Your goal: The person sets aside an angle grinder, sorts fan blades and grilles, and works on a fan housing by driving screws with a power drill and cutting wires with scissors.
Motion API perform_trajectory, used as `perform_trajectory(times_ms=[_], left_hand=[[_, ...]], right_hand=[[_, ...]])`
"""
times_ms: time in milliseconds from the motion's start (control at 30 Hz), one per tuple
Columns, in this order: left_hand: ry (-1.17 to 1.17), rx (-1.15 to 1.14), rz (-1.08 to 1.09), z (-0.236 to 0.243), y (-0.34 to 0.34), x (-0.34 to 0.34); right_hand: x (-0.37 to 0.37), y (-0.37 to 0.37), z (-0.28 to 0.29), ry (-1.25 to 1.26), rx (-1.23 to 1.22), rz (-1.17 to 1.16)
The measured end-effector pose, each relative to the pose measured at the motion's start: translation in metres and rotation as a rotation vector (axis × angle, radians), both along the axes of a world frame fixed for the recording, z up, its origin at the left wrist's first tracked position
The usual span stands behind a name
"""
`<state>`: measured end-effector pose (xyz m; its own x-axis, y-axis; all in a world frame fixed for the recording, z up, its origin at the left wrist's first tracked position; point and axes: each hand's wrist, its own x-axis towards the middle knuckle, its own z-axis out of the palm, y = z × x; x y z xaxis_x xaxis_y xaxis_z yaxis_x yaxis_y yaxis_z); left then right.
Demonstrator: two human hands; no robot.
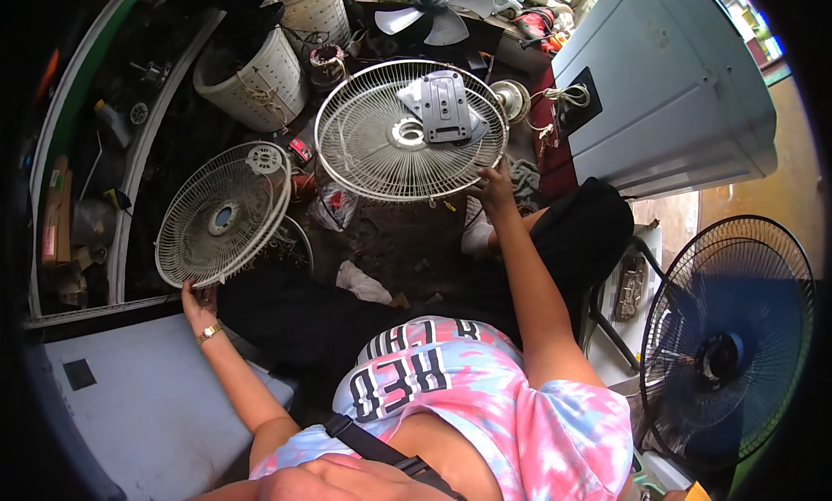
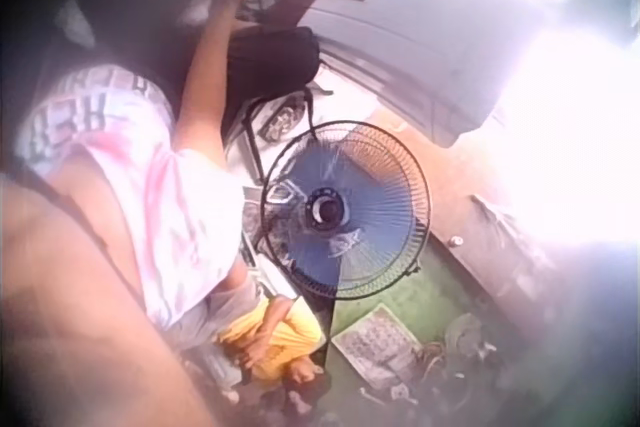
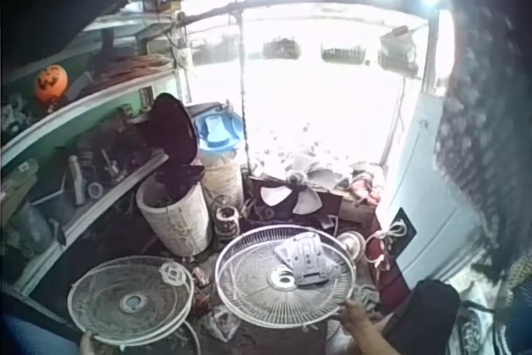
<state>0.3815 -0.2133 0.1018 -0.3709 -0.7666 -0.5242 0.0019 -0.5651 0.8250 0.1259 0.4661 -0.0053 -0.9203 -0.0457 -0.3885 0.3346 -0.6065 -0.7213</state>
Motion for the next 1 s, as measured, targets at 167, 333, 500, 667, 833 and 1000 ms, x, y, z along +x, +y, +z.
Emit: perform_trajectory(times_ms=[167, 333, 500, 667, 833, 1000], left_hand=[[0.134, 0.096, -0.085, -0.012, 0.002, -0.029], [0.124, 0.096, 0.009, 0.002, -0.024, 0.034], [0.175, 0.11, 0.012, -0.01, -0.019, 0.009], [0.168, 0.109, -0.072, -0.01, -0.007, -0.007], [0.223, 0.122, -0.119, -0.022, -0.003, -0.027], [0.167, 0.072, -0.089, -0.016, -0.011, -0.016]], right_hand=[[-0.009, 0.044, -0.106, -0.008, 0.45, 0.018], [0.004, -0.013, -0.119, -0.251, 1.791, 0.295], [-0.029, 0.036, -0.116, -0.361, 1.037, 0.171], [-0.052, 0.045, -0.117, -0.501, 0.771, 0.155], [-0.07, 0.088, -0.118, -0.56, 0.224, 0.415], [-0.023, 0.01, -0.111, -0.542, 0.174, 0.344]])
